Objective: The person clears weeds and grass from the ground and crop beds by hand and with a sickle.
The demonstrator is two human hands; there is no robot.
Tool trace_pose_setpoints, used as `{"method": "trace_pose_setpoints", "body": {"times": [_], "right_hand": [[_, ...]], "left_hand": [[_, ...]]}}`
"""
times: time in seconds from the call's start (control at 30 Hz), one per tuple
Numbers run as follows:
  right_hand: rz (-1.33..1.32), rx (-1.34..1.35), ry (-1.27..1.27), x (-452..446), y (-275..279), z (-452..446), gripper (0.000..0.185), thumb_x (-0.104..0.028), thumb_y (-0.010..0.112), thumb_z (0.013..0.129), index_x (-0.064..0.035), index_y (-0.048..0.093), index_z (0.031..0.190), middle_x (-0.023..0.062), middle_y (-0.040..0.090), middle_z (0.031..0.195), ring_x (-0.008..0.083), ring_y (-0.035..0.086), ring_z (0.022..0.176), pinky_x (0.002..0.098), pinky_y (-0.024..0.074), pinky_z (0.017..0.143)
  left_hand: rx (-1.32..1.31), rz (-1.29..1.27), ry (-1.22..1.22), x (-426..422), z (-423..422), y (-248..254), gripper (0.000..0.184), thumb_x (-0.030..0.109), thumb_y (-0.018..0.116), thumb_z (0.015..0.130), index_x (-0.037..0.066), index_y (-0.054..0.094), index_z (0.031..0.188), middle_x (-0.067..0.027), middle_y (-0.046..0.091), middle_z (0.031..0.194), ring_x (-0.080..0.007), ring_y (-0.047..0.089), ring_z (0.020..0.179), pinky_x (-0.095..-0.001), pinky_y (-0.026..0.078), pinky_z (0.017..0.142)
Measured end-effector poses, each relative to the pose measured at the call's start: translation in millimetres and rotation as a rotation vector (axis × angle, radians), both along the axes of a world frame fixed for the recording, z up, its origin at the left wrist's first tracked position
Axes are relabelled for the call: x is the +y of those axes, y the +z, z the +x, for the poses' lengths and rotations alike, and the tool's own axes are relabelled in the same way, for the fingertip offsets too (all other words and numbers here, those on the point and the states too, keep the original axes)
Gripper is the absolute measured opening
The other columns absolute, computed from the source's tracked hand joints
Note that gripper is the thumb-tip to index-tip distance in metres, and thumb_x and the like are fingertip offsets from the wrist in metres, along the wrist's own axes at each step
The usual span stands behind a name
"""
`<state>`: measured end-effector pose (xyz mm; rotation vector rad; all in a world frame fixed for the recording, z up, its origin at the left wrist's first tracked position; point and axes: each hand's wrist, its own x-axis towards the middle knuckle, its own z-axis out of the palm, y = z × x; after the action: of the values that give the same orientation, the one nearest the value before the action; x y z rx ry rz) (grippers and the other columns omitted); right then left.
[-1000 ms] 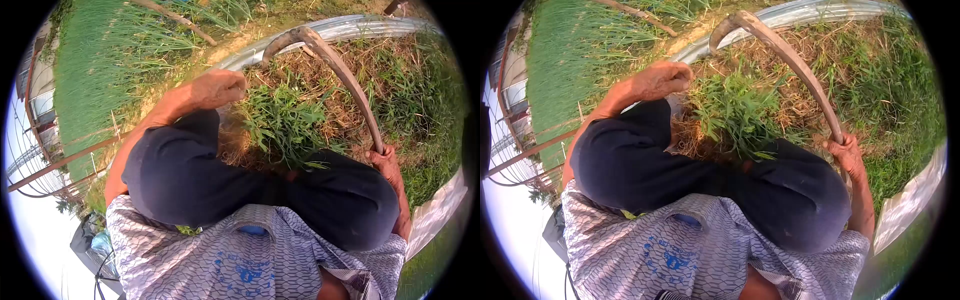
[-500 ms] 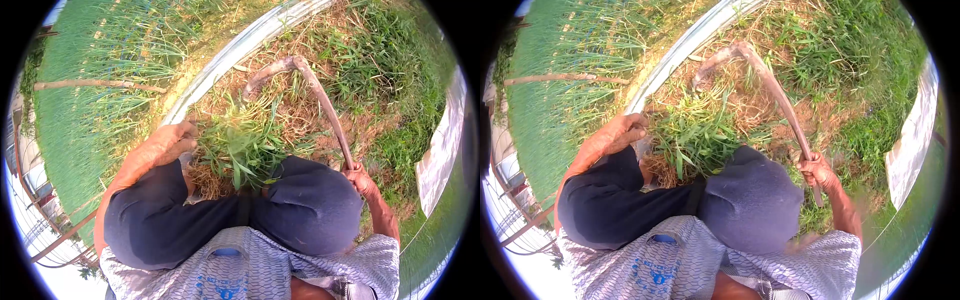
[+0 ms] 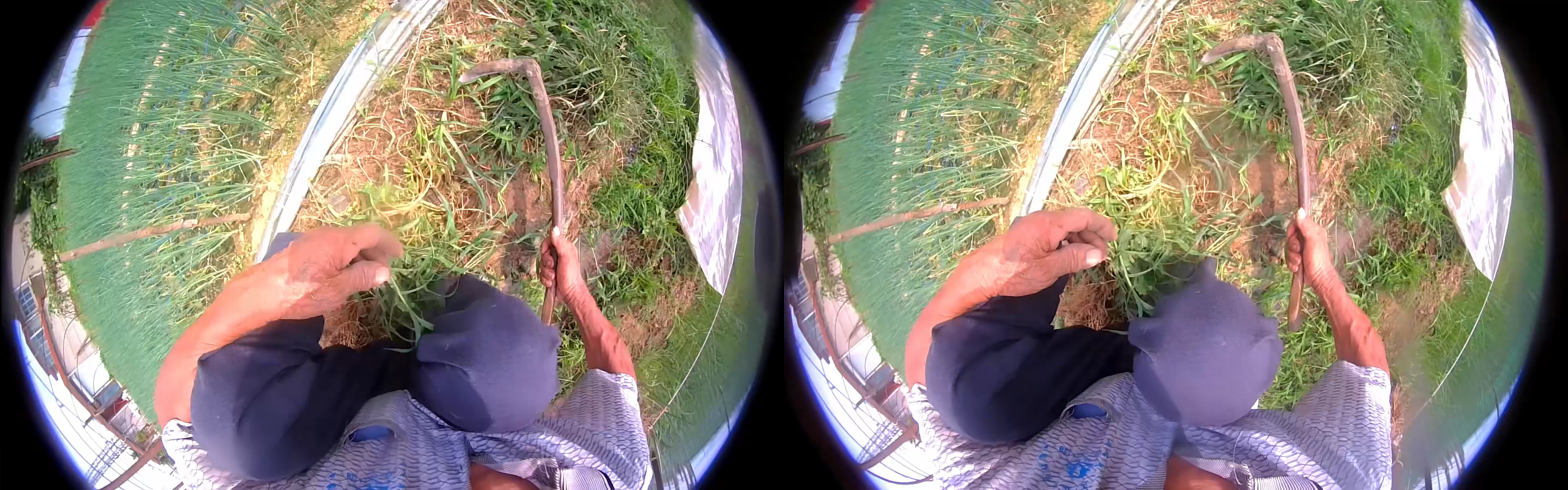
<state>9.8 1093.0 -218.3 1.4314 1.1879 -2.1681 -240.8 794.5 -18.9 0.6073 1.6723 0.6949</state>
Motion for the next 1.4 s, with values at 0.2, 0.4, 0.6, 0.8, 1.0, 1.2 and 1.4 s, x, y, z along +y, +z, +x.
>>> {"method": "trace_pose_setpoints", "body": {"times": [0.2, 0.4, 0.6, 0.8, 1.0, 1.2, 1.4], "right_hand": [[0.028, 0.015, -0.065, -53, -23, 10, 0.045, -0.050, 0.054, 0.092, -0.0102, 0.046, 0.073, -0.0031, 0.037, 0.052, 0.0082, 0.033, 0.035, 0.0238, 0.0298, 0.032], [0.193, -0.012, -0.075, -84, -39, 15, 0.042, -0.047, 0.054, 0.093, -0.0091, 0.049, 0.076, -0.0031, 0.043, 0.055, 0.0073, 0.037, 0.039, 0.0240, 0.0291, 0.035], [0.208, -0.111, -0.112, -100, -39, 12, 0.044, -0.047, 0.055, 0.093, -0.0065, 0.051, 0.077, -0.0038, 0.043, 0.057, 0.0066, 0.038, 0.049, 0.0251, 0.0315, 0.044], [0.434, -0.111, 0.014, -114, -26, 35, 0.040, -0.043, 0.054, 0.095, -0.0059, 0.052, 0.079, -0.0058, 0.041, 0.058, 0.0075, 0.037, 0.051, 0.0266, 0.0302, 0.046], [0.253, -0.186, -0.148, -148, 4, 146, 0.043, -0.043, 0.053, 0.094, -0.0109, 0.048, 0.067, -0.0052, 0.038, 0.053, 0.0049, 0.032, 0.045, 0.0255, 0.0232, 0.041], [0.242, -0.045, 0.001, -101, -16, 18, 0.046, -0.049, 0.054, 0.092, -0.0093, 0.050, 0.071, -0.0048, 0.040, 0.055, 0.0060, 0.035, 0.046, 0.0246, 0.0272, 0.042], [0.317, -0.182, 0.170, -102, -42, -28, 0.043, -0.044, 0.055, 0.093, -0.0047, 0.056, 0.077, -0.0034, 0.044, 0.061, 0.0082, 0.038, 0.056, 0.0276, 0.0321, 0.049]], "left_hand": [[0.368, 0.318, -0.372, 69, -19, -86, 0.032, 0.022, 0.051, 0.095, 0.001, 0.053, 0.119, -0.0161, 0.058, 0.110, -0.0322, 0.059, 0.098, -0.0388, 0.049, 0.084], [1.035, 0.241, -0.685, 165, -47, -199, 0.048, 0.018, 0.053, 0.088, -0.005, 0.043, 0.130, -0.0195, 0.054, 0.119, -0.0263, 0.066, 0.078, -0.0364, 0.054, 0.060], [1.394, -0.070, -0.790, 157, -102, -244, 0.031, 0.012, 0.061, 0.077, -0.002, 0.057, 0.104, -0.0168, 0.058, 0.103, -0.0198, 0.066, 0.067, -0.0309, 0.050, 0.049], [1.029, 0.030, -0.745, 140, -118, -241, 0.012, 0.012, 0.056, 0.081, 0.001, 0.059, 0.084, -0.0121, 0.062, 0.075, -0.0237, 0.065, 0.064, -0.0364, 0.051, 0.052], [0.750, 0.214, -0.662, 85, -59, -208, 0.016, 0.007, 0.051, 0.081, 0.000, 0.057, 0.095, -0.0147, 0.060, 0.075, -0.0326, 0.063, 0.065, -0.0431, 0.050, 0.055], [0.941, 0.131, -0.754, 113, -113, -229, 0.019, 0.021, 0.056, 0.088, 0.005, 0.054, 0.097, -0.0128, 0.057, 0.074, -0.0324, 0.061, 0.065, -0.0435, 0.048, 0.056], [0.906, 0.144, -0.677, 90, -134, -240, 0.031, 0.034, 0.058, 0.088, 0.004, 0.054, 0.083, -0.0172, 0.061, 0.077, -0.0356, 0.062, 0.070, -0.0446, 0.048, 0.060]]}}
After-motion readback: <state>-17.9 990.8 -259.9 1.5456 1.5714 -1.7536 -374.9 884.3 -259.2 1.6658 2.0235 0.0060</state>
